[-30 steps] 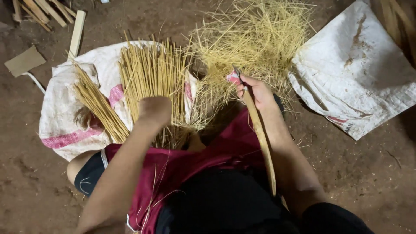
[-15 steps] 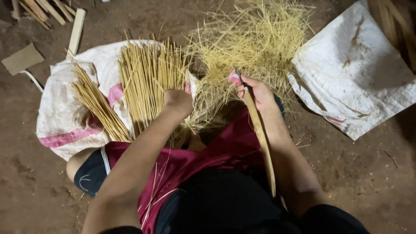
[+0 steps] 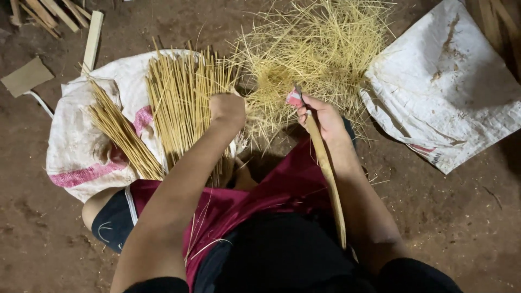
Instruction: Stripping and cleaning individual stalks of straw or reeds using a small knife while seated on the floor.
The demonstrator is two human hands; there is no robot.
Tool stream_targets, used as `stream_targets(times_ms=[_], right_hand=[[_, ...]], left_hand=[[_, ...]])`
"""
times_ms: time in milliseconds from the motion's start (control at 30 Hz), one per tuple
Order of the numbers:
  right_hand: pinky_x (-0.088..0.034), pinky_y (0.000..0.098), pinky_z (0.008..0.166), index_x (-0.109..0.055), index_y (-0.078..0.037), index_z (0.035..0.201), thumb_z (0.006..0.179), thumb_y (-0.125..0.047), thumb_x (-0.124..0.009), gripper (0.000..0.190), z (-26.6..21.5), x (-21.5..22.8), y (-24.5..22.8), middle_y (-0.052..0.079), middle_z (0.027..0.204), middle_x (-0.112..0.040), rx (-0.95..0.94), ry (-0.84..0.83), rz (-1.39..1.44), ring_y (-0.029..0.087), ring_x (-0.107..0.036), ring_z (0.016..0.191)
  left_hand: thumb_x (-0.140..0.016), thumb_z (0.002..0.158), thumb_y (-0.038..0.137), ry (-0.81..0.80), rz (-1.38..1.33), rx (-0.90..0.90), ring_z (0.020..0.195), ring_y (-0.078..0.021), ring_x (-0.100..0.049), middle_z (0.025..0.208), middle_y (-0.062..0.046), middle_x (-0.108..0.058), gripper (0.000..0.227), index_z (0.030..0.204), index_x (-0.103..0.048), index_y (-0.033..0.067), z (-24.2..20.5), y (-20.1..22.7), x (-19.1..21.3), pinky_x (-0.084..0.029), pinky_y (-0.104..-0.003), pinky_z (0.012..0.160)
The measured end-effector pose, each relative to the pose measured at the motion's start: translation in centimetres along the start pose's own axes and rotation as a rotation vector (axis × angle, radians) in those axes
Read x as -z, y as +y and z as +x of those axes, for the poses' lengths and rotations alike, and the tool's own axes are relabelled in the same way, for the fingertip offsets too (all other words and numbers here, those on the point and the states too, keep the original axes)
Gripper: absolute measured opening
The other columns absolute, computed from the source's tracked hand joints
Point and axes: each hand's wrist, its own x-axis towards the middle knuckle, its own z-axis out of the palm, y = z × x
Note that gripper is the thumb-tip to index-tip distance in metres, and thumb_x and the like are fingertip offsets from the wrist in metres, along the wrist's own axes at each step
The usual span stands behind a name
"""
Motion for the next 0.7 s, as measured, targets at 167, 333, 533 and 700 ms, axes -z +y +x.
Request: stream_targets(times_ms=[167,333,533,700], right_hand=[[-0.054,0.0209,0.058,-0.058,-0.006,0.091,0.092,-0.012,-0.068,0.012,-0.1,-0.7,0.3,0.005,0.08,-0.06,-0.035,0.027,0.028,0.008,-0.059,0.066],[-0.055,0.0226,0.058,-0.06,-0.005,0.091,0.092,-0.013,-0.069,0.012,1.1,1.1,-0.6,0.006,0.083,-0.061,-0.008,0.078,0.037,0.009,-0.06,0.066],[-0.057,0.0221,0.057,-0.062,-0.005,0.095,0.089,-0.017,-0.069,0.015,0.9,0.2,-3.4,0.006,0.085,-0.063,0.062,0.039,-0.013,0.008,-0.06,0.067],[-0.059,0.0253,0.062,-0.063,-0.003,0.095,0.087,-0.015,-0.068,0.015,4.0,0.6,-2.8,0.006,0.087,-0.064,0.054,0.035,-0.112,0.011,-0.063,0.071]], left_hand=[[-0.058,0.09,0.009,-0.024,-0.094,0.021,0.086,-0.0245,-0.077,0.085,0.0,-0.079,0.024,0.088,-0.081,0.0176,-0.9,2.2,5.3,-0.06,-0.043,0.063],[-0.059,0.09,0.007,0.117,-0.371,0.214,0.09,-0.0409,-0.073,0.095,-0.022,-0.072,0.019,0.094,-0.077,0.0035,5.4,6.0,5.2,-0.06,-0.052,0.066],[-0.058,0.094,0.009,0.012,-0.762,0.259,0.1,-0.0375,-0.074,0.097,-0.02,-0.077,0.021,0.099,-0.077,0.0005,5.4,7.3,8.6,-0.061,-0.047,0.083],[-0.055,0.095,0.022,-0.095,-0.896,0.194,0.111,-0.043,-0.068,0.111,-0.026,-0.073,0.036,0.109,-0.073,-0.0057,-1.8,5.2,9.9,-0.057,-0.054,0.096]])
